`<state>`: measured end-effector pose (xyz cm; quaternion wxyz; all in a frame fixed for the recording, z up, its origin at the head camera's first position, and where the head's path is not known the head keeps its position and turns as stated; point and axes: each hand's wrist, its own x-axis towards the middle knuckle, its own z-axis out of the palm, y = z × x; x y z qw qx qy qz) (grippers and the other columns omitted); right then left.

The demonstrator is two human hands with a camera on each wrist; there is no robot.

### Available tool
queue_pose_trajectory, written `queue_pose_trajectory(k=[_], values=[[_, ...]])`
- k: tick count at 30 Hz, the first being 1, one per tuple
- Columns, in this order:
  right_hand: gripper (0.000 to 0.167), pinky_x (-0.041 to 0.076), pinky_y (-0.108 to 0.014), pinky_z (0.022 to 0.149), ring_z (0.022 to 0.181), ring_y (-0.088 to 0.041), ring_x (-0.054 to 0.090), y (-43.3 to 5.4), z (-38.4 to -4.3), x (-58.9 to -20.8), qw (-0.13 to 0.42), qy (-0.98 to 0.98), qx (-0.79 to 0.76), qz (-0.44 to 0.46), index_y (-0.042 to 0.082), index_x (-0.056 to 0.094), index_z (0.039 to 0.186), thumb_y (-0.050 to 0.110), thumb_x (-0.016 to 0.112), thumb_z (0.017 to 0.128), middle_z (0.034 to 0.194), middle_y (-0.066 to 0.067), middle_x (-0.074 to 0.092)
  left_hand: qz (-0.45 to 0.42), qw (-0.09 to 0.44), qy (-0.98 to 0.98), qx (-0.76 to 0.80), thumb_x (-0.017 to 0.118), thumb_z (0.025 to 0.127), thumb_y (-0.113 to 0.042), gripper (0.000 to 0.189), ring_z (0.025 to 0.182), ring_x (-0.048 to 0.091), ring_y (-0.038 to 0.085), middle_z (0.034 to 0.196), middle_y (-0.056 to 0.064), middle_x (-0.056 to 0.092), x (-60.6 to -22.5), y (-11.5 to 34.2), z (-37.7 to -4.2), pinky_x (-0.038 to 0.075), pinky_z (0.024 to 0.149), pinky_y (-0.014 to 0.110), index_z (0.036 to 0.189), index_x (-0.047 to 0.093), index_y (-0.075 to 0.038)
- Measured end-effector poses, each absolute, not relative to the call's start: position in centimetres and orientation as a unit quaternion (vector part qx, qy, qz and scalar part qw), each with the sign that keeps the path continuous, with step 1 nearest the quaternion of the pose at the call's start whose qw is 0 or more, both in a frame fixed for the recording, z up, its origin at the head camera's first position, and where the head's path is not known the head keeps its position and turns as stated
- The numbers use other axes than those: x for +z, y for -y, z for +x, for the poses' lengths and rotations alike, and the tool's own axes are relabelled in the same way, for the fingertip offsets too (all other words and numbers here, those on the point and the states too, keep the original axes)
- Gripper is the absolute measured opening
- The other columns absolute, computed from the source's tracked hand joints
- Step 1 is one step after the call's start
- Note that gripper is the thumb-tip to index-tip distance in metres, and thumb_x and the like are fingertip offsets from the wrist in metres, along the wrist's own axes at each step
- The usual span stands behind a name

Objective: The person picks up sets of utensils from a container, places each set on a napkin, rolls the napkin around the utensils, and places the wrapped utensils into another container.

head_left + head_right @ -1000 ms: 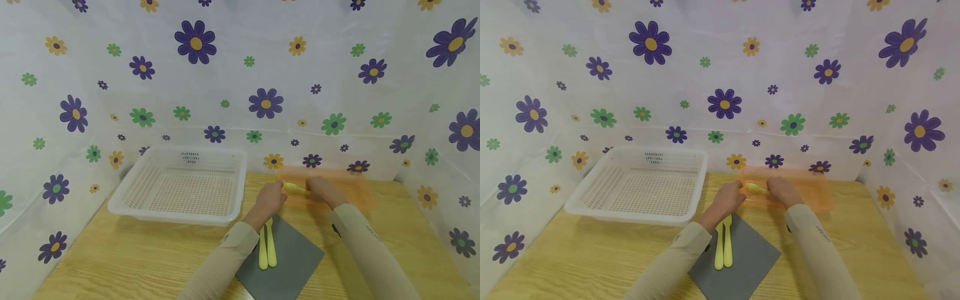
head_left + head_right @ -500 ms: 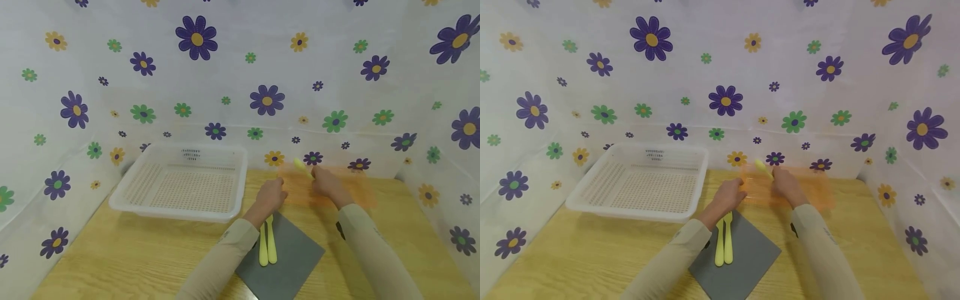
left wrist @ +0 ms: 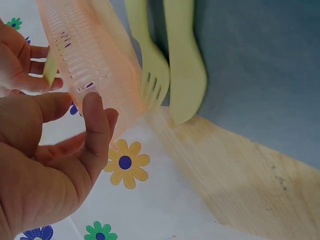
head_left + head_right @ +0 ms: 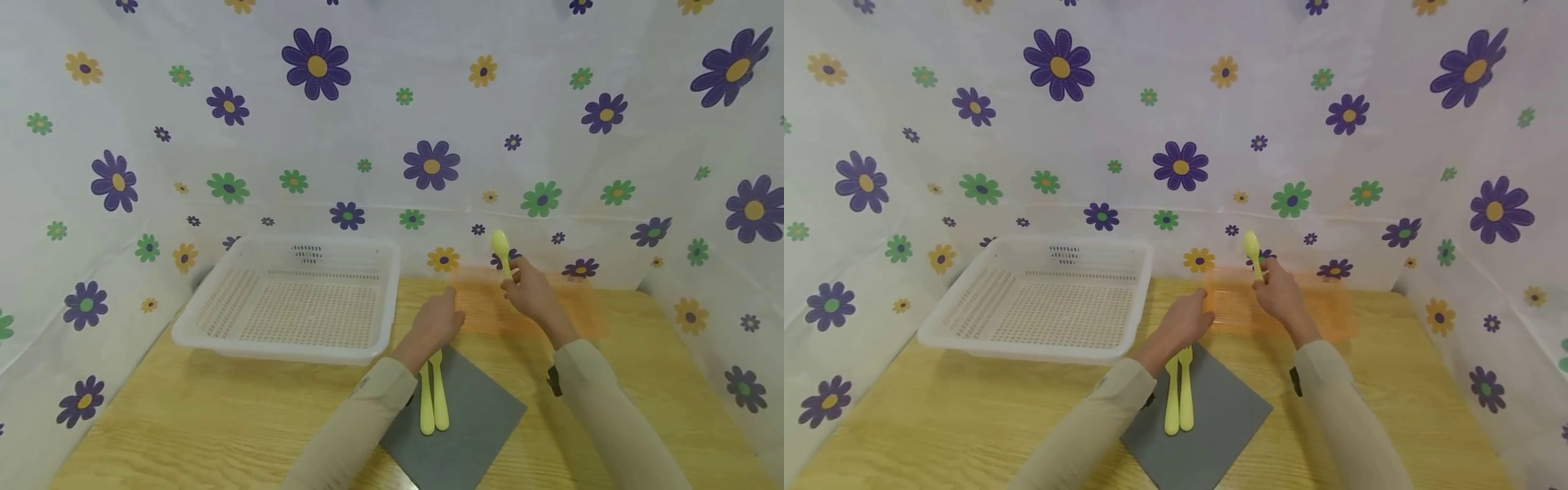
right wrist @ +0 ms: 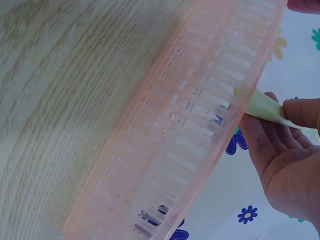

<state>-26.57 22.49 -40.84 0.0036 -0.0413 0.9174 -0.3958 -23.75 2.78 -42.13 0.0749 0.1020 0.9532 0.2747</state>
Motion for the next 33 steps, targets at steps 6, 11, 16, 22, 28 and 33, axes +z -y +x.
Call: queue_pose_trajectory(k=[6, 11, 16, 22, 28, 33], values=[[0.043, 0.052, -0.032, 0.064, 0.076, -0.028, 0.060, -21.4, -26.1, -40.5, 0.013, -0.874, -0.484, -0.033, -0.009, 0.027, 0.143, 0.008, 0.032, 0.103, 0.103, -0.026, 0.054, 0.098, 0.047, -0.956, 0.273, 0.055, 0.099, -0.021, 0.051, 0.063, 0.053, 0.021, 0.082, 0.011, 0.060, -42.1, -2.3, -23.4, 0.042, 0.054, 0.033, 0.143, 0.038, -0.001], [0.040, 0.039, -0.025, 0.048, 0.056, -0.013, 0.044, -20.1, -25.4, -40.2, 0.001, -0.873, -0.486, -0.036, -0.007, 0.038, 0.135, 0.018, 0.039, 0.105, 0.079, -0.008, 0.047, 0.097, 0.036, -0.957, 0.272, 0.054, 0.101, -0.022, 0.046, 0.069, 0.056, 0.023, 0.098, 0.016, 0.062, -41.5, -2.1, -22.3, 0.046, 0.059, 0.037, 0.140, 0.040, -0.003], [0.033, 0.041, -0.024, 0.045, 0.052, -0.012, 0.045, -19.4, -24.8, -40.3, -0.016, -0.869, -0.492, -0.051, -0.005, 0.050, 0.125, 0.019, 0.049, 0.103, 0.076, -0.007, 0.049, 0.106, 0.034, -0.958, 0.265, 0.054, 0.101, -0.022, 0.043, 0.074, 0.059, 0.025, 0.110, 0.019, 0.063, -41.3, -1.7, -21.2, 0.048, 0.061, 0.037, 0.138, 0.042, -0.003], [0.026, 0.041, -0.023, 0.046, 0.050, -0.012, 0.044, -18.7, -24.2, -40.4, -0.003, -0.847, -0.526, -0.073, -0.006, 0.055, 0.108, 0.017, 0.044, 0.104, 0.067, -0.005, 0.048, 0.126, 0.020, -0.957, 0.260, 0.054, 0.101, -0.019, 0.040, 0.076, 0.061, 0.027, 0.112, 0.020, 0.063, -40.9, -1.3, -20.2, 0.050, 0.062, 0.038, 0.136, 0.046, -0.002], [0.030, 0.043, -0.025, 0.044, 0.048, -0.013, 0.045, -18.1, -23.5, -40.2, -0.003, -0.845, -0.530, -0.076, -0.007, 0.055, 0.118, 0.018, 0.052, 0.102, 0.073, -0.006, 0.049, 0.143, 0.006, -0.955, 0.261, 0.054, 0.100, -0.017, 0.042, 0.082, 0.064, 0.029, 0.115, 0.021, 0.063, -40.9, -0.7, -19.4, 0.053, 0.065, 0.038, 0.137, 0.047, 0.000], [0.028, 0.049, -0.028, 0.046, 0.048, -0.013, 0.048, -17.6, -22.9, -40.4, 0.022, -0.819, -0.567, -0.081, -0.007, 0.055, 0.108, 0.019, 0.045, 0.105, 0.066, -0.005, 0.049, 0.147, 0.008, -0.953, 0.263, 0.054, 0.100, -0.018, 0.041, 0.078, 0.062, 0.025, 0.111, 0.020, 0.064, -41.1, -0.1, -18.8, 0.050, 0.061, 0.036, 0.136, 0.048, 0.000]])
